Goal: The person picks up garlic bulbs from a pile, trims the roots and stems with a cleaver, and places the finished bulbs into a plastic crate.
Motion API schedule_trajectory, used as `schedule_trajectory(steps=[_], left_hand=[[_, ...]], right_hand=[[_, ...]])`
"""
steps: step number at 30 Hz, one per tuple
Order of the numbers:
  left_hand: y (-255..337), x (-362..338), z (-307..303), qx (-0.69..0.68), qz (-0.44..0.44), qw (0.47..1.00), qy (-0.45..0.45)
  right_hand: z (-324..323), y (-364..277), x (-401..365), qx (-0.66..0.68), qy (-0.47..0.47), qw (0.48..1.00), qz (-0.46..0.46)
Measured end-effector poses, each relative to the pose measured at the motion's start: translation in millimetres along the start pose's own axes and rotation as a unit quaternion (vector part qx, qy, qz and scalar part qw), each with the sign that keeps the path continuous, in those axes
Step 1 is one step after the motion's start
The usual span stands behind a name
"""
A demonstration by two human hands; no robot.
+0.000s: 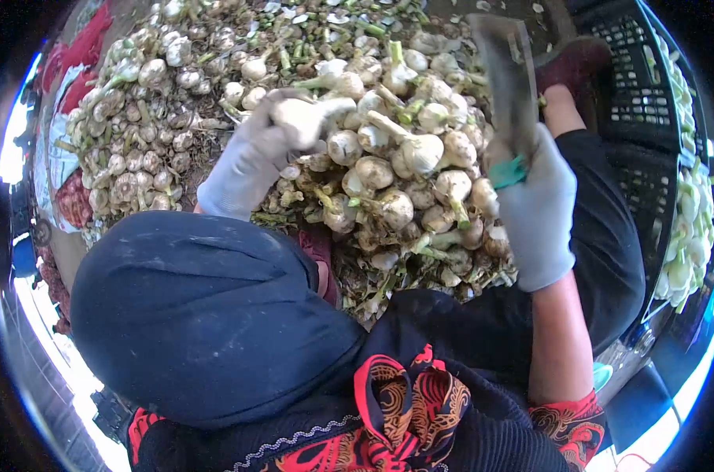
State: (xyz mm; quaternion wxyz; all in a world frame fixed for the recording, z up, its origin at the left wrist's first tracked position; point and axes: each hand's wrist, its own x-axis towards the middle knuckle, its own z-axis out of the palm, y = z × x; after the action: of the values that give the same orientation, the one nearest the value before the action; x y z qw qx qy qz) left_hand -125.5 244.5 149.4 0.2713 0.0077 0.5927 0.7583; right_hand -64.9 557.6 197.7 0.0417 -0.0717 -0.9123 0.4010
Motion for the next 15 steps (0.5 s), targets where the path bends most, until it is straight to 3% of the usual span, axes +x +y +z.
schedule_trajectory(steps=[2,4,10,13,15], left_hand=[[5.0,-0.4,9.5,0.041,-0.058,0.99,-0.121],[9.9,-5.1,19.4,0.05,-0.082,0.988,-0.119],[3.4,-7.7,-13.0,0.166,-0.046,0.981,0.09],[-29.7,-13.1,-59.8,0.438,-0.113,0.884,0.118],[-38.0,-15.5,-70.5,0.478,-0.14,0.862,0.093]], right_hand=[[-2.5,12.2,3.6,0.05,0.043,0.997,0.026],[-5.4,13.5,2.9,0.033,0.029,0.998,0.053],[-0.6,12.1,5.6,0.023,-0.015,0.999,0.027],[4.0,17.4,8.0,0.022,-0.02,0.999,0.017],[8.4,21.9,8.8,0.026,-0.027,0.999,0.011]])
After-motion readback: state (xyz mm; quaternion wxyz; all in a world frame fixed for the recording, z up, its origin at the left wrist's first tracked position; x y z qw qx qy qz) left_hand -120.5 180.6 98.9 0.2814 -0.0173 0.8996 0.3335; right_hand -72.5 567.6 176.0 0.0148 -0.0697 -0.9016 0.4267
